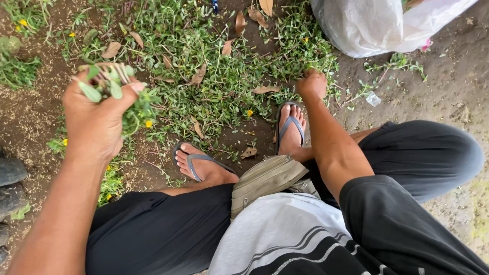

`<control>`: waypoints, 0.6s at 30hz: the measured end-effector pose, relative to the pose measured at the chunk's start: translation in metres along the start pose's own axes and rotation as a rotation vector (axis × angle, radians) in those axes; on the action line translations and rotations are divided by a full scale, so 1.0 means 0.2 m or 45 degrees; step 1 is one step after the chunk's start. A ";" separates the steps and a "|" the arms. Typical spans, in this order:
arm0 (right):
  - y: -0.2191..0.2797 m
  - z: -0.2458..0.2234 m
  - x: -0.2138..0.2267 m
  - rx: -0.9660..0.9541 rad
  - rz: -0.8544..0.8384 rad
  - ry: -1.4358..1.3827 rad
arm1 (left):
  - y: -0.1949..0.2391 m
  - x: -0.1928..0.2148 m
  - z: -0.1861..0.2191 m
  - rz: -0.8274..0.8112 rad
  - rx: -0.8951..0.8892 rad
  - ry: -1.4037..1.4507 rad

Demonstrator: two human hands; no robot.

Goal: The person sits on the ground and sorts through a pile of green plant material, picking up stems and leaves, separating them, and placing some into a plastic bag. The person repeatedly handles small plant pieces and occasionally adjusts the pile.

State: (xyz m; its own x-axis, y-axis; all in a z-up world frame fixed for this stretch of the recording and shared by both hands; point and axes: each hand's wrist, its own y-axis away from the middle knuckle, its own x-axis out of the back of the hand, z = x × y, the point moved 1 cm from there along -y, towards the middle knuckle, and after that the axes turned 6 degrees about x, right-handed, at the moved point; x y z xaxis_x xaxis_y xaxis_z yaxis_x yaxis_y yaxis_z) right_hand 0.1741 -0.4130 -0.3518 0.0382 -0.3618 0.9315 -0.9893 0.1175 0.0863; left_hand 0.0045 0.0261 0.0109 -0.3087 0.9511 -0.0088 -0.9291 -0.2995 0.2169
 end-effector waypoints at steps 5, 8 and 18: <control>0.04 0.03 -0.01 -0.068 -0.005 0.079 | 0.00 -0.05 -0.01 0.006 0.026 -0.131; 0.00 -0.01 0.09 0.357 0.277 0.012 | 0.00 -0.06 -0.02 -0.023 0.043 -0.127; 0.03 -0.67 0.60 -0.063 -0.743 -2.216 | -0.03 -0.07 -0.06 -0.120 -0.017 -0.243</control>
State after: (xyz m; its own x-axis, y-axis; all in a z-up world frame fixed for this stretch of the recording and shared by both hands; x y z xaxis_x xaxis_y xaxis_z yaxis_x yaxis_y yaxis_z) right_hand 0.1912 -0.3311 -0.1914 0.1312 -0.7935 -0.5942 -0.8991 -0.3478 0.2660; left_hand 0.0126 0.0132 -0.0022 -0.1771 0.9717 0.1565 -0.9551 -0.2081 0.2109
